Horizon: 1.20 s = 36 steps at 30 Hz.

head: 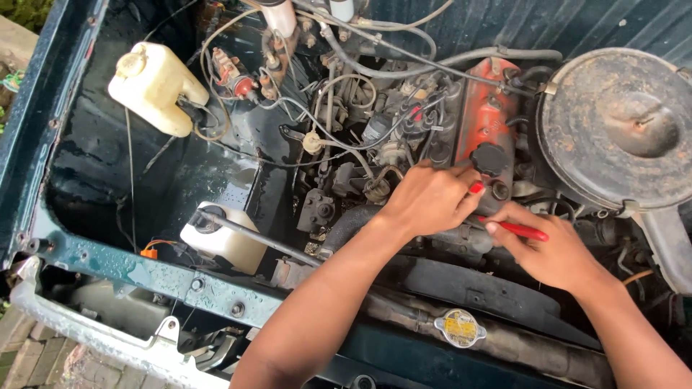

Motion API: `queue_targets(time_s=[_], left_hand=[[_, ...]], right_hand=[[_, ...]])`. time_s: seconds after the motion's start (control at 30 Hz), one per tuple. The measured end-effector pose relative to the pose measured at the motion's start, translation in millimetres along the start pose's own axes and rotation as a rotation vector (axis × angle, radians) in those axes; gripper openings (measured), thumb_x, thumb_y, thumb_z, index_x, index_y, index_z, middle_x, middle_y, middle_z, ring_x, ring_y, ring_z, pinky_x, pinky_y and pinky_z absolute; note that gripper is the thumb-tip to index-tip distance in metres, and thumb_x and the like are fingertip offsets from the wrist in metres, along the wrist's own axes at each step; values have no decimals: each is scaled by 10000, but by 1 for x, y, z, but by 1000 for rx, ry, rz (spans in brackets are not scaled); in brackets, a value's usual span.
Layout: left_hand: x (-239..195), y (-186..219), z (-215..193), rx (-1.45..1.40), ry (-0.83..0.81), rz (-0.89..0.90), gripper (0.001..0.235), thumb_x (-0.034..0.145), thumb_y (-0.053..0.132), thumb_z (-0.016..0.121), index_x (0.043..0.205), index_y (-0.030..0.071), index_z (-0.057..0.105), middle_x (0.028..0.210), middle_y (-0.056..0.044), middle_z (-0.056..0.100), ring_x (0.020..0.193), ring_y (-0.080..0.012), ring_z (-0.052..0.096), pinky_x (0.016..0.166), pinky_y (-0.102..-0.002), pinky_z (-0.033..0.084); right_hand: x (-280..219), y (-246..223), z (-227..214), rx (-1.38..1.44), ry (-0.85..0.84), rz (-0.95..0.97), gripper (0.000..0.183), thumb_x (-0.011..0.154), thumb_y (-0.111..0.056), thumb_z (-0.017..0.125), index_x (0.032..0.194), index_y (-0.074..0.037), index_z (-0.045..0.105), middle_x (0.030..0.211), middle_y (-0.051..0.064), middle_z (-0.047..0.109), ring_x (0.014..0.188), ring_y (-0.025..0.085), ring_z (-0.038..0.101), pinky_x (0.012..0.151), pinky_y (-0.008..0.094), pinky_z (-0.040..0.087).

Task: The person scrubs the top of a car engine with a small brush held in the left hand and a red-handled tool in the right hand. The cleaning action is focused on the red valve cover and the surrounding area of the engine bay.

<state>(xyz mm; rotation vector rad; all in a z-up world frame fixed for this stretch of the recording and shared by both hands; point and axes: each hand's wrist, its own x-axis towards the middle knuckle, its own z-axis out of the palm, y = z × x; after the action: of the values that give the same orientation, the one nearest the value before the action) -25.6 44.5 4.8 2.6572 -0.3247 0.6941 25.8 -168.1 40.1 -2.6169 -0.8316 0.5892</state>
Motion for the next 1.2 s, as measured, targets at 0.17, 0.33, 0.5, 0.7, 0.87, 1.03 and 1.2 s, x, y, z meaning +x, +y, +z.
queue_targets(time_s=[0.17, 0.33, 0.5, 0.7, 0.87, 1.03, 1.2], left_hand=[[-2, -5, 2, -48, -92, 3, 347, 1015, 331, 471, 990, 60, 687, 945, -90, 751, 566, -358, 678, 412, -462, 485], [4, -7, -1, -50, -138, 15, 367, 1021, 322, 434, 1058, 60, 688, 1118, -87, 763, 590, -354, 700, 398, -455, 496], [0, -7, 2, -61, -63, 34, 340, 999, 282, 473, 976, 29, 698, 1071, -91, 751, 573, -359, 684, 419, -469, 503], [1, -6, -1, -45, -121, 20, 353, 1001, 332, 468, 979, 50, 679, 1046, -84, 744, 629, -397, 696, 439, -509, 506], [1, -6, 3, -55, -92, 68, 366, 1017, 323, 454, 1028, 55, 705, 938, -56, 746, 562, -358, 672, 412, -473, 493], [1, -5, 5, -70, -93, 72, 332, 1007, 313, 470, 1036, 63, 687, 930, -64, 750, 524, -335, 657, 402, -461, 490], [2, -7, 11, -76, -114, 24, 375, 984, 367, 462, 1070, 96, 706, 898, -62, 741, 650, -353, 699, 470, -493, 506]], right_hand=[[8, 17, 2, -267, 88, 166, 331, 1016, -514, 426, 953, -235, 593, 690, 96, 739, 859, 395, 716, 758, 456, 518], [7, 11, 0, -235, 125, 179, 349, 1034, -510, 401, 953, -233, 599, 627, 90, 721, 815, 368, 734, 720, 446, 522], [3, -11, 1, 204, -64, 53, 184, 990, -349, 581, 941, -204, 682, 677, -6, 715, 555, 165, 707, 710, 270, 499], [8, 8, -4, -240, 11, 121, 376, 982, -589, 400, 944, -270, 594, 734, -5, 819, 900, 354, 767, 862, 454, 553], [13, 37, 0, -482, 141, 159, 365, 1055, -529, 370, 1122, -276, 624, 669, 121, 747, 829, 398, 745, 716, 487, 563], [5, 5, 4, -218, 97, 86, 337, 1031, -487, 438, 933, -214, 612, 708, 128, 733, 873, 427, 713, 727, 466, 507], [0, -10, 3, 208, 19, 96, 310, 1008, -342, 619, 825, -121, 735, 523, 110, 676, 542, 192, 651, 702, 280, 469]])
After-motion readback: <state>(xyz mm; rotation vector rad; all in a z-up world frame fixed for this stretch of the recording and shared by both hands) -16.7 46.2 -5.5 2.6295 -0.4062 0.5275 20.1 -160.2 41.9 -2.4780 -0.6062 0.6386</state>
